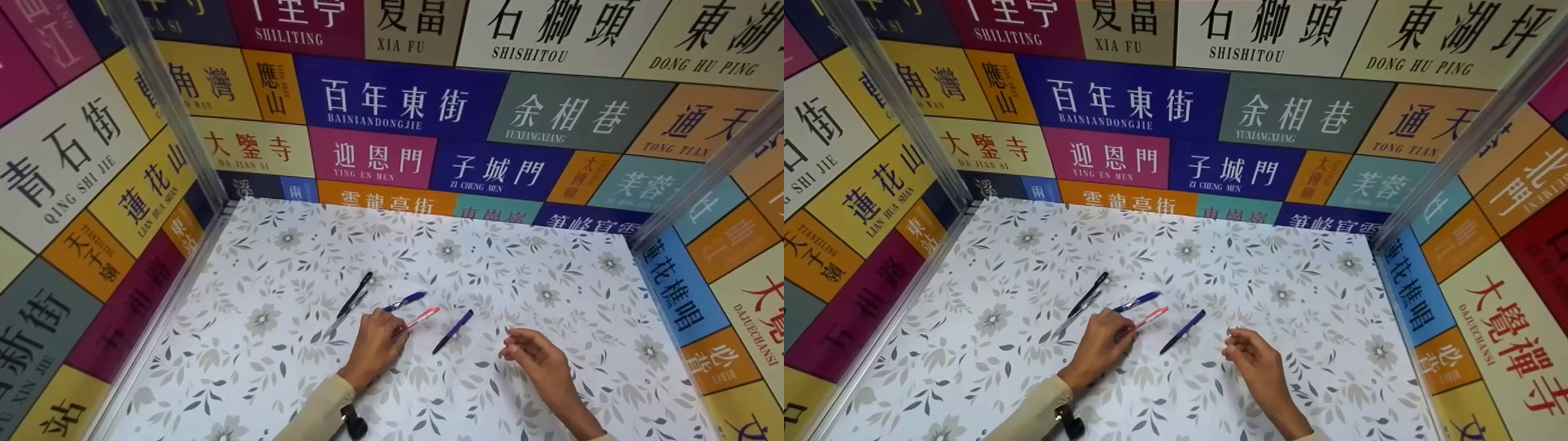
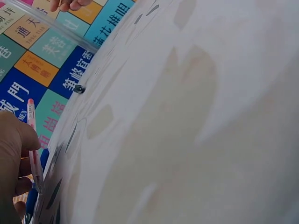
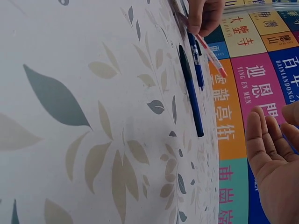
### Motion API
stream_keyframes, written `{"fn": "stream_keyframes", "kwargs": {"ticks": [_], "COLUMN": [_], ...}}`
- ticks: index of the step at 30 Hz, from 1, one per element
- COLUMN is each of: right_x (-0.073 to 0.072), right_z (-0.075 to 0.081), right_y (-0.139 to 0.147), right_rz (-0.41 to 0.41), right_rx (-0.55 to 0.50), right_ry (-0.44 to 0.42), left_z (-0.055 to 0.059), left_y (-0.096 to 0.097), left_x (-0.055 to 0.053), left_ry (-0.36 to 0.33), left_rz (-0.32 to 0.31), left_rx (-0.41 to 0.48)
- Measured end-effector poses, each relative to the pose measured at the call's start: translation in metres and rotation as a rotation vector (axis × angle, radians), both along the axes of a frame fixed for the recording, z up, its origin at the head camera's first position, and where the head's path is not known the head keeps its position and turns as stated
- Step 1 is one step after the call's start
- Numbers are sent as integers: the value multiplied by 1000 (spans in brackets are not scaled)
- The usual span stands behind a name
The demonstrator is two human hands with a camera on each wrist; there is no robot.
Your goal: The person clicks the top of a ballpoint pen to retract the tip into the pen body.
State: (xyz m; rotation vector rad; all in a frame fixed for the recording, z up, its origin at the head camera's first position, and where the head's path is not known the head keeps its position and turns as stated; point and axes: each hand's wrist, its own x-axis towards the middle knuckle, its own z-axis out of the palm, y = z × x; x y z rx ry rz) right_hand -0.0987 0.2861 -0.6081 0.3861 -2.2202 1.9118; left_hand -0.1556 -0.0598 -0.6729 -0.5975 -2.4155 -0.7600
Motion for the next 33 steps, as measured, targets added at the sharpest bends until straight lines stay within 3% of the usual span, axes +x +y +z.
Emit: {"fn": "stream_keyframes", "kwargs": {"ticks": [13, 33], "right_x": [0, -1], "right_z": [1, -4], "right_y": [-1, 9], "right_rz": [-17, 6], "right_rx": [-15, -16], "right_ry": [-41, 12], "left_z": [-9, -5], "left_y": [-7, -8], "left_x": [-5, -4], "left_ry": [47, 63], "left_rz": [21, 28], "left_rx": [-110, -91]}}
